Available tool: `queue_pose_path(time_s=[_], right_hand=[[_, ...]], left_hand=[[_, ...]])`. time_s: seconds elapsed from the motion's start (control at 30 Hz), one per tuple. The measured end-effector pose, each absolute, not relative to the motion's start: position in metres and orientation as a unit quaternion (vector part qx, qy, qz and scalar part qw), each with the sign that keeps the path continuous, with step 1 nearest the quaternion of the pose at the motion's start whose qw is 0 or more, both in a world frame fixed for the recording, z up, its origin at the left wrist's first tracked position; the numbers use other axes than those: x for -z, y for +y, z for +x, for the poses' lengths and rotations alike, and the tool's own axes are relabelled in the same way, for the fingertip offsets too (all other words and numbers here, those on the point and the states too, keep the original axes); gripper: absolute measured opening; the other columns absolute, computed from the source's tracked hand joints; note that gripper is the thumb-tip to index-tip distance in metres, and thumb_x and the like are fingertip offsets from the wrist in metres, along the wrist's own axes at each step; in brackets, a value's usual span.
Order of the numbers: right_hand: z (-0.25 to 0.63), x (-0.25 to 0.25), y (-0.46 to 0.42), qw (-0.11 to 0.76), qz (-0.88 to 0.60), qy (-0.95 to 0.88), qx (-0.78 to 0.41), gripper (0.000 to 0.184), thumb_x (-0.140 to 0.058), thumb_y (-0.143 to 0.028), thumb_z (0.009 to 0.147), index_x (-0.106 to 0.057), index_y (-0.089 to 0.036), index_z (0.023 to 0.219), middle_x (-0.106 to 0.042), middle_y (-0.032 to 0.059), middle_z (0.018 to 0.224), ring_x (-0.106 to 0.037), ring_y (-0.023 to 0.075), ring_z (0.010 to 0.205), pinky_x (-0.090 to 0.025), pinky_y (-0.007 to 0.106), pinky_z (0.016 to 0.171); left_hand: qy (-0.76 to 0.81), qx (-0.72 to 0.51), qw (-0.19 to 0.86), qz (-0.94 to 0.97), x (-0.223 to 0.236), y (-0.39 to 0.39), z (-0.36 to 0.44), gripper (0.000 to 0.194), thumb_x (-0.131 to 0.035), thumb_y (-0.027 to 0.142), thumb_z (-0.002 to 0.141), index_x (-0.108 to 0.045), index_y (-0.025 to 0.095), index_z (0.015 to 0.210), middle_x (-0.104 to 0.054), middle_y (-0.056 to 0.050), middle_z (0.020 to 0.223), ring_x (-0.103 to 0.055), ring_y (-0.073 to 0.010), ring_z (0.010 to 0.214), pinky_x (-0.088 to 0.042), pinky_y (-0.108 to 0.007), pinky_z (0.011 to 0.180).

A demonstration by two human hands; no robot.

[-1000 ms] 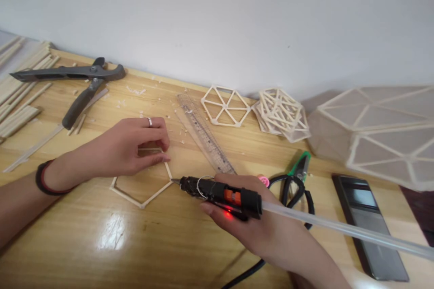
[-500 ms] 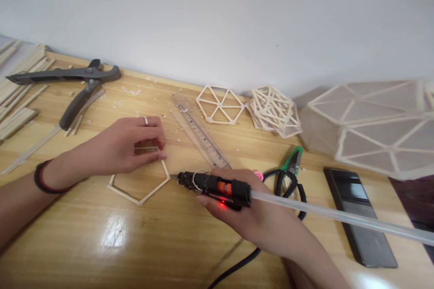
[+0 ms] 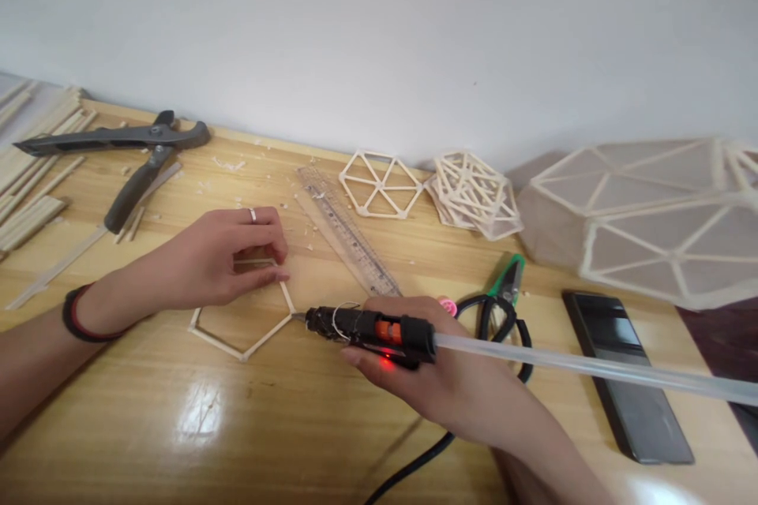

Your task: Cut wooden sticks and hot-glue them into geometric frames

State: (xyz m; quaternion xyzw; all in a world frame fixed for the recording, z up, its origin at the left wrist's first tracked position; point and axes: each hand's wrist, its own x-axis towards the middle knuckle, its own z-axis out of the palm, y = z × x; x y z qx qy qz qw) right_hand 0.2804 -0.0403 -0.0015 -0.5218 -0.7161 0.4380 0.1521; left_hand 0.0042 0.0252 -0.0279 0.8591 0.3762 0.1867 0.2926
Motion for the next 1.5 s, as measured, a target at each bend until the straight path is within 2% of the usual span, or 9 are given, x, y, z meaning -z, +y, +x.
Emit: queue_pose_path(time_s=[0.63,0.73,0.83,0.9,1.03,1.2,1.5], right_hand=[[0.284,0.002,-0.043,0.142,-0.523,-0.721,-0.431,0.022,-0.070,-0.046,0.087,-0.074,-0.027,0.075,-0.071,0.0025,0.066,-0.064,0.0208,0.054,-0.052,0.032,0.046],[0.287,0.004,-0.045,0.143,-0.547,-0.702,-0.433,0.023,-0.074,-0.049,0.083,-0.076,-0.026,0.083,-0.076,0.0032,0.074,-0.069,0.0215,0.059,-0.057,0.030,0.049],[0.288,0.006,-0.049,0.161,-0.601,-0.658,-0.425,0.038,-0.082,-0.053,0.074,-0.077,-0.024,0.099,-0.080,0.0046,0.089,-0.074,0.0240,0.071,-0.062,0.030,0.058],[0.288,0.006,-0.051,0.179,-0.628,-0.628,-0.424,0.044,-0.082,-0.056,0.072,-0.076,-0.023,0.100,-0.081,0.0053,0.091,-0.075,0.0248,0.075,-0.063,0.030,0.060],[0.284,0.003,-0.049,0.190,-0.617,-0.623,-0.442,0.038,-0.080,-0.058,0.073,-0.078,-0.025,0.091,-0.080,0.0041,0.084,-0.074,0.0247,0.072,-0.062,0.030,0.057],[0.281,0.000,-0.041,0.146,-0.570,-0.665,-0.460,0.027,-0.076,-0.056,0.078,-0.077,-0.029,0.079,-0.076,0.0014,0.071,-0.070,0.0225,0.062,-0.059,0.029,0.051],[0.282,0.002,-0.039,0.165,-0.557,-0.693,-0.426,0.028,-0.075,-0.054,0.079,-0.079,-0.027,0.083,-0.079,0.0040,0.081,-0.072,0.0238,0.065,-0.060,0.030,0.054]], left_hand=[[0.376,-0.185,0.295,0.859,0.028,0.025,0.004,0.013,-0.066,0.030,0.089,-0.066,0.018,0.085,-0.062,0.000,0.089,-0.056,-0.0113,0.071,-0.041,-0.023,0.064],[0.377,-0.187,0.293,0.858,0.028,0.025,0.004,0.013,-0.066,0.030,0.090,-0.066,0.018,0.086,-0.062,0.000,0.089,-0.055,-0.0110,0.070,-0.041,-0.023,0.064],[0.378,-0.183,0.294,0.859,0.027,0.024,0.004,0.013,-0.066,0.030,0.089,-0.066,0.018,0.086,-0.062,0.000,0.089,-0.055,-0.0112,0.071,-0.041,-0.023,0.065],[0.379,-0.180,0.296,0.858,0.027,0.024,0.004,0.012,-0.066,0.029,0.089,-0.066,0.018,0.086,-0.061,0.000,0.089,-0.056,-0.0112,0.071,-0.042,-0.023,0.066],[0.379,-0.182,0.296,0.858,0.027,0.024,0.004,0.012,-0.067,0.029,0.089,-0.066,0.018,0.086,-0.061,0.000,0.089,-0.056,-0.0112,0.072,-0.042,-0.024,0.066],[0.380,-0.181,0.294,0.858,0.027,0.025,0.005,0.012,-0.067,0.029,0.089,-0.066,0.018,0.086,-0.061,0.000,0.090,-0.056,-0.0116,0.073,-0.042,-0.024,0.066],[0.379,-0.183,0.296,0.857,0.027,0.025,0.005,0.012,-0.067,0.029,0.089,-0.066,0.018,0.086,-0.061,0.000,0.089,-0.055,-0.0112,0.072,-0.041,-0.024,0.065]])
